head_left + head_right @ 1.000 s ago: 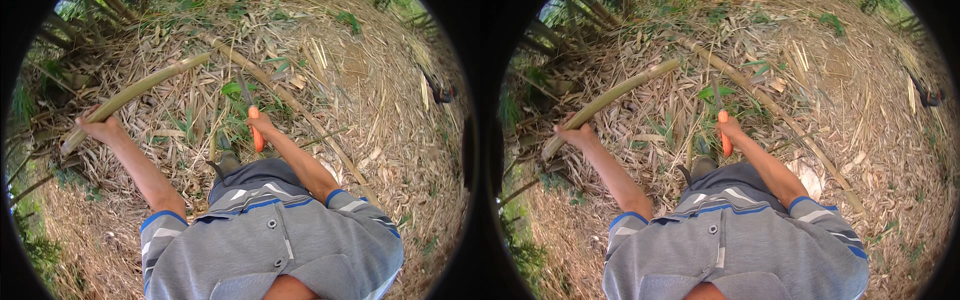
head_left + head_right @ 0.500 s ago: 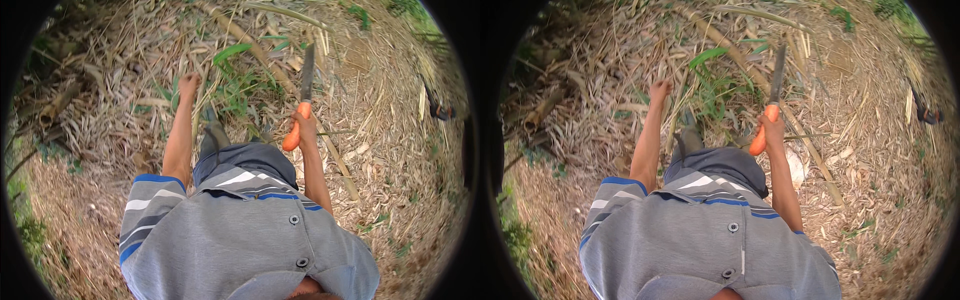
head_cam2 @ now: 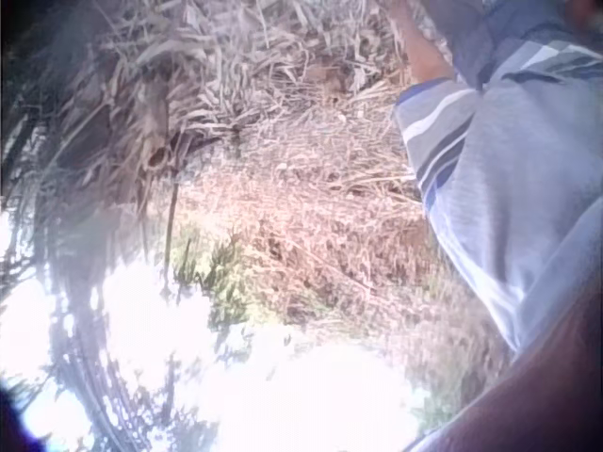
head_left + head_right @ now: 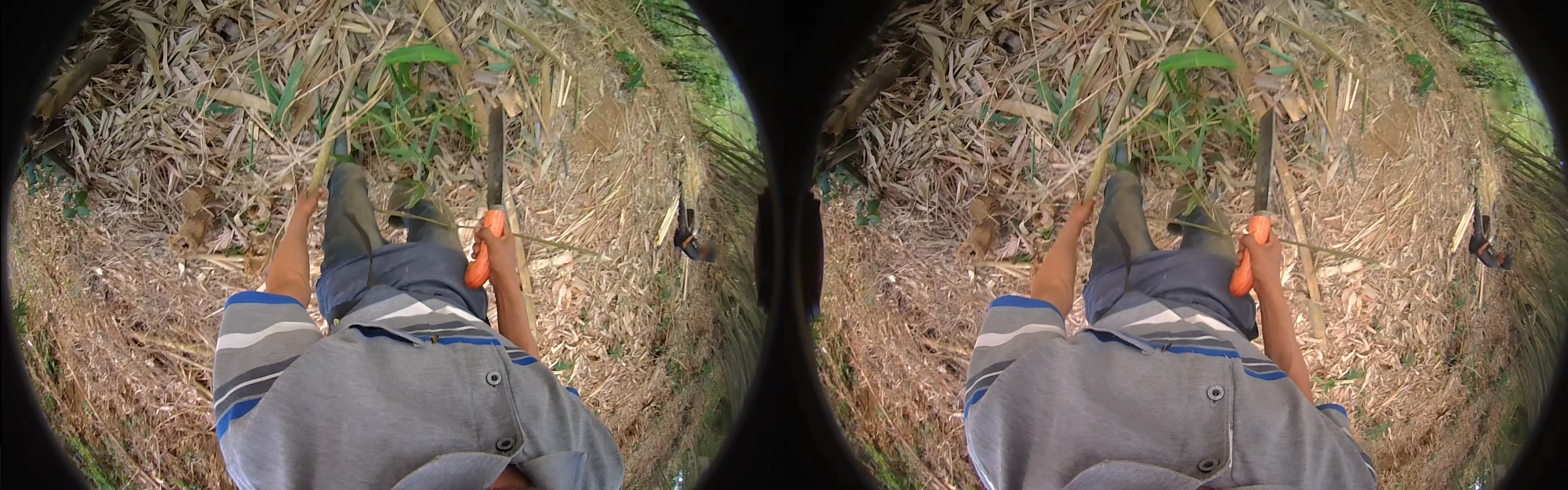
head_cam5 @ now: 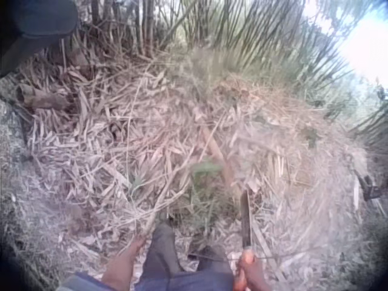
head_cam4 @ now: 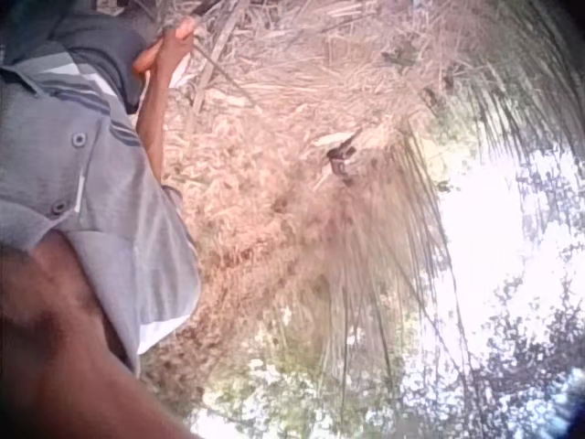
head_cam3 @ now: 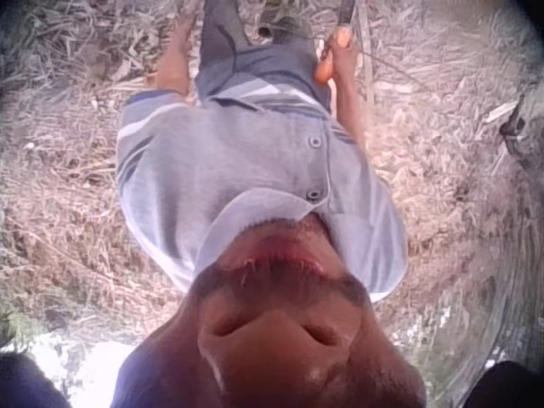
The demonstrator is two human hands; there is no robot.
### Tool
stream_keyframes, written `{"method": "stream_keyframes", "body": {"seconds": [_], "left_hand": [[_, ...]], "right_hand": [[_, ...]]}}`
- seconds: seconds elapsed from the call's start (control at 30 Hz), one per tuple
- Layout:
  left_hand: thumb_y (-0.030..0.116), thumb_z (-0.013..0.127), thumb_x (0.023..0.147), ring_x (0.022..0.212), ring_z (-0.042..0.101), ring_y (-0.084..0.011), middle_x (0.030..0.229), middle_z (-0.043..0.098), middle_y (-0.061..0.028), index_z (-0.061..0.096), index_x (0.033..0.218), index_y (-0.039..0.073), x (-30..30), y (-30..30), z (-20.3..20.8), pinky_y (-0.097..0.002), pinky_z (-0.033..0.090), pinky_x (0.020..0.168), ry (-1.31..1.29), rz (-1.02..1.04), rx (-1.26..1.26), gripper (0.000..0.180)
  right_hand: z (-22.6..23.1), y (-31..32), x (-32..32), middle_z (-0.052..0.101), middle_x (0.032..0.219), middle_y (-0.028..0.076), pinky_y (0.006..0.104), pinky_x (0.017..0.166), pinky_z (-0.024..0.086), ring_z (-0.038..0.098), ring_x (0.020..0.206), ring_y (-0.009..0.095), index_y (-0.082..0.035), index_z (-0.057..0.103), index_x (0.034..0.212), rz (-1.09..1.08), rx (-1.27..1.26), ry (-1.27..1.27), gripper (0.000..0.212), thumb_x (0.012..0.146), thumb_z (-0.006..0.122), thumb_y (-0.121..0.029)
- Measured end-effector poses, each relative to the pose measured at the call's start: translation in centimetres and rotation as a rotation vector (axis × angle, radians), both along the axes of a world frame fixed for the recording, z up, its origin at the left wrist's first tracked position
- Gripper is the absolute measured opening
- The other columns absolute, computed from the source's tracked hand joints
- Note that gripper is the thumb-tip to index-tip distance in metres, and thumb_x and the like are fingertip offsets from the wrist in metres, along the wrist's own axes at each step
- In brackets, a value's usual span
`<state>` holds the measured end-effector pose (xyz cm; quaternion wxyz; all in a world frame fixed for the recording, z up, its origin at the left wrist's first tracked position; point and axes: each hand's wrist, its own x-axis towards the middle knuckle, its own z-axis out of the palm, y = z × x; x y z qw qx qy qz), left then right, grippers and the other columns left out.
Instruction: The person uses a machete to chop bamboo stalks in a dense bamboo grove. They repeatedly select stalks, cut them near the base, and clear the debris from the ground.
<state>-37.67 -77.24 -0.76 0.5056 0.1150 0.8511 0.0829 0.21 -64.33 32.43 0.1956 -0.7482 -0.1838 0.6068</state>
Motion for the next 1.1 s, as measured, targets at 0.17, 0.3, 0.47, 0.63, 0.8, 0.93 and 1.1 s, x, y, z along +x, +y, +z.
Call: {"method": "stream_keyframes", "body": {"seconds": [0.17,0.3,0.47,0.63,0.8,0.93,1.1], "left_hand": [[0.042,0.067,0.071,0.078,0.064,-0.0277,0.083,0.066,-0.0144,0.065,0.102,0.009,0.7,3.4,5.1,-0.0377,0.048,0.07,0.006,-0.224,0.07,0.045],[0.039,0.068,0.07,0.077,0.064,-0.0282,0.084,0.066,-0.0144,0.064,0.104,0.009,-4.1,8.2,16.1,-0.0374,0.049,0.069,0.263,-0.307,0.143,0.046],[0.02,0.072,0.071,0.073,0.06,-0.0214,0.088,0.064,-0.0101,0.063,0.103,0.006,-9.7,12.2,33.1,-0.0329,0.048,0.067,0.401,-0.223,0.612,0.036],[0.024,0.071,0.075,0.098,0.052,-0.0187,0.107,0.057,-0.0066,0.061,0.103,0.009,-8.6,14.7,47.6,-0.034,0.043,0.086,0.443,0.169,1.229,0.034],[0.052,0.052,0.085,0.089,0.053,-0.0182,0.088,0.056,-0.0065,0.054,0.093,0.007,-4.7,19.2,53.9,-0.0363,0.043,0.084,0.25,0.337,1.619,0.045],[0.055,0.049,0.085,0.069,0.056,-0.0156,0.071,0.056,-0.0053,0.053,0.09,0.008,-0.9,22.8,53.1,-0.0319,0.049,0.069,0.337,0.429,1.516,0.047],[0.029,0.058,0.084,0.059,0.055,-0.0137,0.061,0.053,-0.0027,0.052,0.074,0.01,1.9,22.7,65.3,-0.0332,0.051,0.061,0.222,0.249,1.935,0.022]], "right_hand": [[1.1,1.4,-2.1,0.05,0.06,0.005,0.0262,0.038,0.042,0.049,0.042,0.013,-0.002,0.048,0.087,0.022,0.084,0.005,0.017,0.073,0.058,-0.003],[2.2,1.8,-2.4,0.051,0.058,0.005,0.0264,0.037,0.041,0.05,0.042,0.013,-0.001,0.048,0.083,0.053,0.163,0.004,0.015,0.073,0.059,-0.003],[2.1,1.3,-0.8,0.051,0.059,0.004,0.0258,0.038,0.042,0.05,0.042,0.012,-0.002,0.048,0.082,0.028,0.232,0.002,0.015,0.073,0.06,-0.004],[2.5,1.8,1.8,0.051,0.06,0.004,0.0267,0.04,0.042,0.051,0.044,0.012,-0.001,0.049,0.085,0.016,0.328,0.023,0.018,0.073,0.061,-0.007],[3.6,1.4,4.2,0.053,0.062,0.004,0.0274,0.042,0.043,0.052,0.045,0.012,-0.001,0.05,0.089,-0.012,0.449,-0.013,0.022,0.073,0.061,-0.01],[4.7,1.7,5.1,0.054,0.065,0.004,0.0276,0.043,0.044,0.052,0.046,0.012,0.0,0.05,0.094,-0.042,0.557,0.018,0.025,0.073,0.061,-0.009],[8.3,1.3,6.2,0.053,0.065,0.004,0.027,0.042,0.043,0.052,0.046,0.011,0.0,0.05,0.095,-0.106,0.574,0.0,0.026,0.073,0.063,-0.008]]}}
